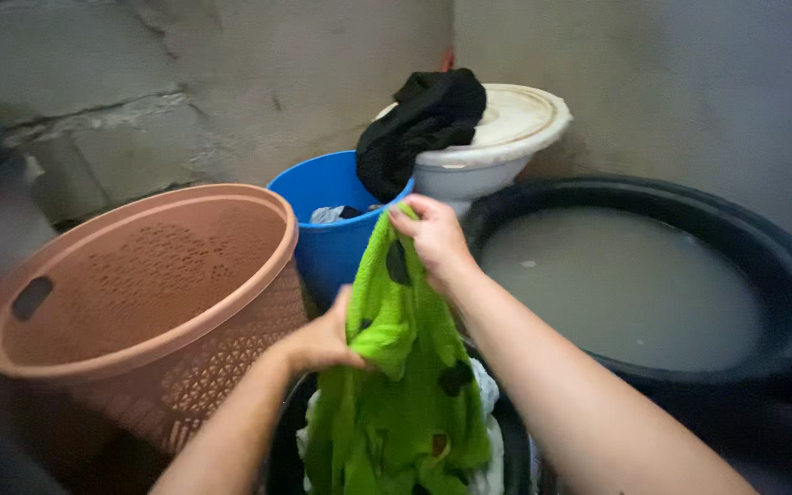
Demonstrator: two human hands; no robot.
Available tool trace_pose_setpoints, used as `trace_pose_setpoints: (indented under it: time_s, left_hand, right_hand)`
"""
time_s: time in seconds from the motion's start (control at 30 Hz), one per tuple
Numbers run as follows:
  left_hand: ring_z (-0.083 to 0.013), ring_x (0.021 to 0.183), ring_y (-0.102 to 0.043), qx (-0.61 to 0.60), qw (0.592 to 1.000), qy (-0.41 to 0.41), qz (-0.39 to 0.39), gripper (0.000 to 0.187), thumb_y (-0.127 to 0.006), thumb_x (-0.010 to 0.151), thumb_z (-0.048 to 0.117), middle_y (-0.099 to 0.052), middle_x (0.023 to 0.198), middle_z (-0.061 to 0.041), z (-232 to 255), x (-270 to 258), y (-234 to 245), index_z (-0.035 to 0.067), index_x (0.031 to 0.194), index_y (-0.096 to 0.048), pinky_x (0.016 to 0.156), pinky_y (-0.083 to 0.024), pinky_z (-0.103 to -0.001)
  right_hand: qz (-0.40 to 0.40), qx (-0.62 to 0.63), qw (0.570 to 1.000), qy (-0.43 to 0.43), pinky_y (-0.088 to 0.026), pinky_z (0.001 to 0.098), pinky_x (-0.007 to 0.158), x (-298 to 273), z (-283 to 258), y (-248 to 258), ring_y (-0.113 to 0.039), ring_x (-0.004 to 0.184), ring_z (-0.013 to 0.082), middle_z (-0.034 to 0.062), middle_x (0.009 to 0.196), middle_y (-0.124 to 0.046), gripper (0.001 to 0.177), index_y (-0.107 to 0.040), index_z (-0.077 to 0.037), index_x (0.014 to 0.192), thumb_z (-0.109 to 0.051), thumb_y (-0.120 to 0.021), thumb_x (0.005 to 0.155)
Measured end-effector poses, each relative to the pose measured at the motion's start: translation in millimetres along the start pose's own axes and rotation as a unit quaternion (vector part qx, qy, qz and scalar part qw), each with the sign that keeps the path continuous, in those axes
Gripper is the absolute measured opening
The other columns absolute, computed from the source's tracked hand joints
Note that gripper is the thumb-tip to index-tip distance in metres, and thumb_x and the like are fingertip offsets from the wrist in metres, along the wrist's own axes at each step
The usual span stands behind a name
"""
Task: The person washes clothes by hand in a basin of water, rubbing the fabric together and wringing out a green towel and white items.
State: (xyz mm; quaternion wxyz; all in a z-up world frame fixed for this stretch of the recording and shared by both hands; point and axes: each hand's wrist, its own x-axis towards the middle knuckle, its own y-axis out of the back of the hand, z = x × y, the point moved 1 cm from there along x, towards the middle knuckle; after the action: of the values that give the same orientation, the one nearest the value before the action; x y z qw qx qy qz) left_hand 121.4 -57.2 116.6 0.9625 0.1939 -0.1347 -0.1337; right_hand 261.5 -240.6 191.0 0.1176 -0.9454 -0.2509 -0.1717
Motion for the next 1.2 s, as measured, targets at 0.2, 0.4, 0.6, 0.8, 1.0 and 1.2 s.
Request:
trace_pose_setpoints:
  time_s: [0.2, 0.4, 0.6, 0.8, 1.0, 1.2]
  left_hand:
    - [-0.0184, 0.114, -0.069, 0.012, 0.92, 0.27, -0.282, 0.07, -0.094, 0.064, 0.028, -0.077, 0.122, -0.005, -80.9, -31.2, -16.5, 0.008, 0.128, -0.073, 0.103, -0.053, -0.035]
    - [-0.0207, 0.085, -0.061, 0.079, 0.93, 0.31, -0.182, 0.056, -0.082, 0.092, 0.044, -0.075, 0.095, -0.015, -106.4, -45.4, -9.5, -0.008, 0.111, -0.075, 0.076, -0.049, -0.036]
    - [-0.0096, 0.076, -0.059, -0.12, 0.974, 0.118, 0.152, 0.022, -0.07, 0.089, 0.031, -0.064, 0.086, 0.002, 1.6, 42.6, 9.9, 0.011, 0.097, -0.065, 0.067, -0.049, -0.029]
    - [-0.0079, 0.084, -0.059, -0.226, 0.967, -0.054, 0.108, 0.017, -0.074, 0.093, 0.02, -0.064, 0.091, 0.001, 78.2, 89.9, -9.7, 0.009, 0.099, -0.062, 0.075, -0.05, -0.026]
    - [-0.0079, 0.091, -0.062, -0.208, 0.955, -0.083, 0.196, 0.027, -0.081, 0.087, 0.019, -0.067, 0.098, 0.002, 62.9, 75.6, -5.5, 0.007, 0.105, -0.066, 0.082, -0.052, -0.027]
    - [-0.0087, 0.102, -0.063, -0.095, 0.993, -0.043, 0.047, 0.062, -0.092, 0.065, 0.023, -0.069, 0.108, 0.002, 10.0, 43.3, -13.0, 0.013, 0.118, -0.062, 0.091, -0.052, -0.028]
  right_hand:
    - [0.108, 0.131, 0.985, 0.04, -0.053, 0.0307, 0.064, -22.0, -42.0, 34.4, -0.063, 0.066, 0.0126, 0.0029, 0.078, -0.069, 0.012, -0.069, -0.005, 0.09, -0.013, -0.069, 0.097]
    - [0.136, -0.022, 0.981, -0.134, -0.056, 0.0348, 0.062, -23.4, -64.8, 69.2, -0.066, 0.067, 0.0177, 0.0063, 0.077, -0.069, 0.009, -0.068, -0.003, 0.09, -0.011, -0.071, 0.092]
    - [-0.026, -0.128, 0.969, -0.209, -0.055, 0.04, 0.079, -53.3, -47.2, 61.9, -0.07, 0.088, 0.021, 0.011, 0.096, -0.071, 0.051, -0.056, -0.011, 0.126, -0.011, -0.076, 0.079]
    - [-0.227, -0.202, 0.922, -0.238, -0.043, 0.0307, 0.105, -92.7, 25.1, 29.7, -0.058, 0.121, 0.0086, -0.0014, 0.13, -0.065, 0.066, -0.044, -0.014, 0.142, -0.031, -0.08, 0.09]
    - [-0.053, -0.143, 0.971, -0.185, -0.056, 0.034, 0.078, -74.8, 16.2, 23.7, -0.07, 0.084, 0.0167, 0.0073, 0.094, -0.076, 0.025, -0.076, -0.002, 0.106, -0.018, -0.07, 0.088]
    - [0.026, 0.054, 0.997, -0.057, -0.06, 0.0405, 0.082, -63.5, -70.1, 7.8, -0.07, 0.084, 0.0233, 0.0099, 0.094, -0.072, 0.011, -0.067, -0.002, 0.101, -0.001, -0.063, 0.09]
